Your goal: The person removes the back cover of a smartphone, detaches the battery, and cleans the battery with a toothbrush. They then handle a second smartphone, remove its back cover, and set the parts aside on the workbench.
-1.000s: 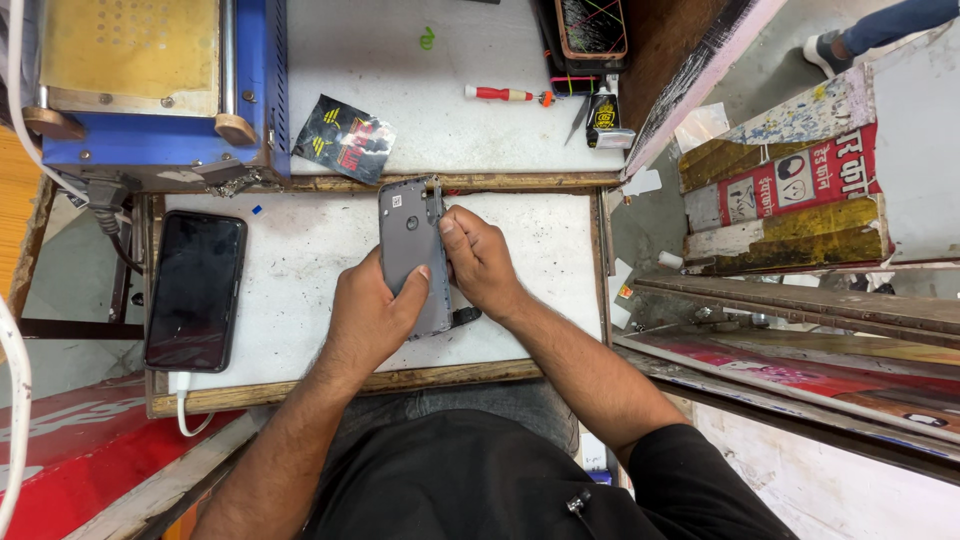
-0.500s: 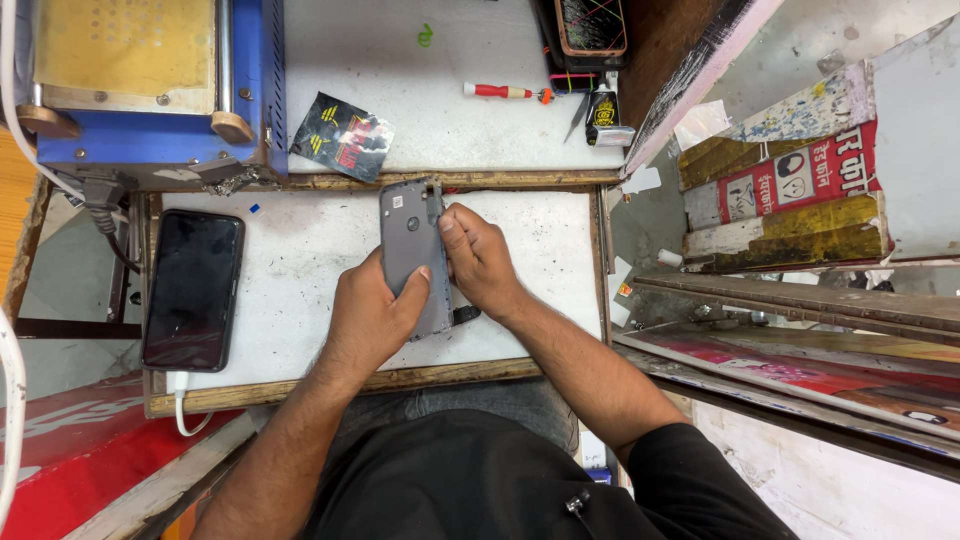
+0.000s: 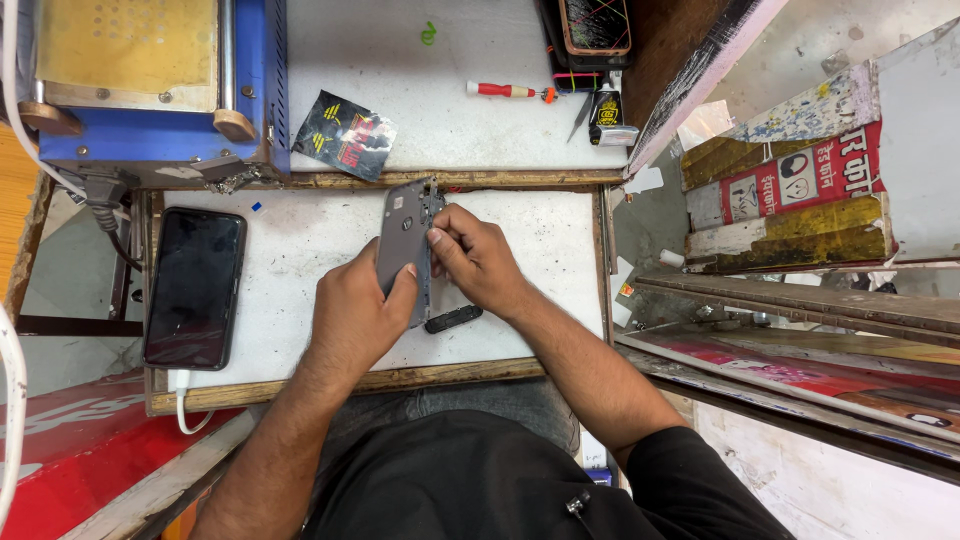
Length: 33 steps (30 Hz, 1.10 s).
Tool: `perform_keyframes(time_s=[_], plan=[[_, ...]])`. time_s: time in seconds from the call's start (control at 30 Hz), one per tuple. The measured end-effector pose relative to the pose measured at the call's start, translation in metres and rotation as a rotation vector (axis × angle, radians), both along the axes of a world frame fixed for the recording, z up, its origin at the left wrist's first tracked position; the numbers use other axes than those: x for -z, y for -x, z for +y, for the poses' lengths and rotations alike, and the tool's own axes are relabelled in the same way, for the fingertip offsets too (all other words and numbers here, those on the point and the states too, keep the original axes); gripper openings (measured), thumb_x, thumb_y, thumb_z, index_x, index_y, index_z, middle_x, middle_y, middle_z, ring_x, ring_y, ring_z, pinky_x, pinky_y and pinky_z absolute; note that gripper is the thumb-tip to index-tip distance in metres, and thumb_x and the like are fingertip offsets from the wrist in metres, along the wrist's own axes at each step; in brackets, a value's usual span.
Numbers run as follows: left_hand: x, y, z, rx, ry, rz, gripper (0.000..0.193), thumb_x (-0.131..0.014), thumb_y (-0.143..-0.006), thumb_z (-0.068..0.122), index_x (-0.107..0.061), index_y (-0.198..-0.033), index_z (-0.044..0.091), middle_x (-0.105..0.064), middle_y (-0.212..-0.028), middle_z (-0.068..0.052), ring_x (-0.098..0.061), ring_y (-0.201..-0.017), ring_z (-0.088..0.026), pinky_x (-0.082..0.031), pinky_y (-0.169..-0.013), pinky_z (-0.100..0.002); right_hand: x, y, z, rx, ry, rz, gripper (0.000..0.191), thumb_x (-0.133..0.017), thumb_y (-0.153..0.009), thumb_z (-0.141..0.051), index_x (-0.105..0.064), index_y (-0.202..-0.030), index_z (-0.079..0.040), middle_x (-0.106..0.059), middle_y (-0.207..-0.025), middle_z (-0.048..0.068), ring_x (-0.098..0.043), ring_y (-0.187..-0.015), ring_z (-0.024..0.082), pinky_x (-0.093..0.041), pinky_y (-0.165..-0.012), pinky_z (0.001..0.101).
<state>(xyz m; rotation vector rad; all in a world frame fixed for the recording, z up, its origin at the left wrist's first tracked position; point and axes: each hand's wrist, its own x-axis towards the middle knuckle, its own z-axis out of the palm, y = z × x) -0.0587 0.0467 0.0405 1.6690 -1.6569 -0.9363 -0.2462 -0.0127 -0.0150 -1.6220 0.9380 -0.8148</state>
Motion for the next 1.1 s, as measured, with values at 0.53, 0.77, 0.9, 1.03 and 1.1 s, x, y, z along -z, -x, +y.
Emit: perform_keyframes(time_s=[0.53, 0.77, 0.9, 1.03, 1.1], plan=[[-0.010, -0.028, 0.005, -0.209, 0.233, -0.199, 0.019, -0.071, -0.093, 0.016, -0.067, -0.102, -0.001, -0.071, -0.079, -0.020, -0.073, -0.072, -0.039, -0.058, -0.064, -0.046, -0.019, -0.004, 0.019, -0.547, 0.311, 0.075, 0.020, -0.063, -0.101, -0.017, -0.066, -0.085, -0.007, -0.063, -0.068, 0.005, -0.061, -0.060, 0.017, -0.050, -0.059, 0.0352], [-0.018, -0.036, 0.016, -0.187, 0.160, -0.020, 0.019, -0.069, -0.093, 0.017, -0.068, -0.105, 0.003, -0.074, -0.082, -0.017, -0.076, -0.076, -0.035, -0.059, -0.067, -0.043, -0.016, -0.008, 0.017, -0.496, 0.123, 0.077, 0.018, -0.069, -0.104, -0.026, -0.071, -0.109, -0.010, -0.075, -0.099, 0.003, -0.073, -0.087, 0.012, -0.061, -0.080, 0.0296], [-0.017, -0.022, 0.020, -0.129, 0.037, -0.051, 0.019, -0.068, -0.092, 0.019, -0.068, -0.103, 0.004, -0.073, -0.075, -0.015, -0.075, -0.068, -0.032, -0.059, -0.063, -0.042, -0.010, -0.006, 0.010, -0.095, -0.021, -0.008, 0.029, -0.076, -0.095, -0.027, -0.069, -0.114, -0.006, -0.074, -0.097, 0.002, -0.069, -0.080, 0.010, -0.058, -0.069, 0.0270], [-0.011, -0.007, 0.019, -0.054, 0.195, -0.257, 0.016, -0.069, -0.092, 0.018, -0.066, -0.097, 0.002, -0.070, -0.075, -0.014, -0.070, -0.064, -0.034, -0.056, -0.058, -0.045, -0.012, -0.006, 0.010, -0.005, 0.080, 0.140, 0.018, -0.076, -0.094, -0.020, -0.075, -0.100, -0.003, -0.073, -0.083, 0.005, -0.067, -0.070, 0.012, -0.054, -0.061, 0.0259], [-0.008, -0.003, 0.020, -0.046, 0.259, -0.312, 0.014, -0.069, -0.091, 0.016, -0.066, -0.097, 0.003, -0.070, -0.074, -0.013, -0.070, -0.061, -0.033, -0.055, -0.055, -0.044, -0.015, -0.006, 0.011, 0.018, 0.167, 0.174, 0.014, -0.075, -0.094, -0.016, -0.074, -0.098, -0.003, -0.072, -0.080, 0.006, -0.067, -0.068, 0.012, -0.053, -0.060, 0.0264]])
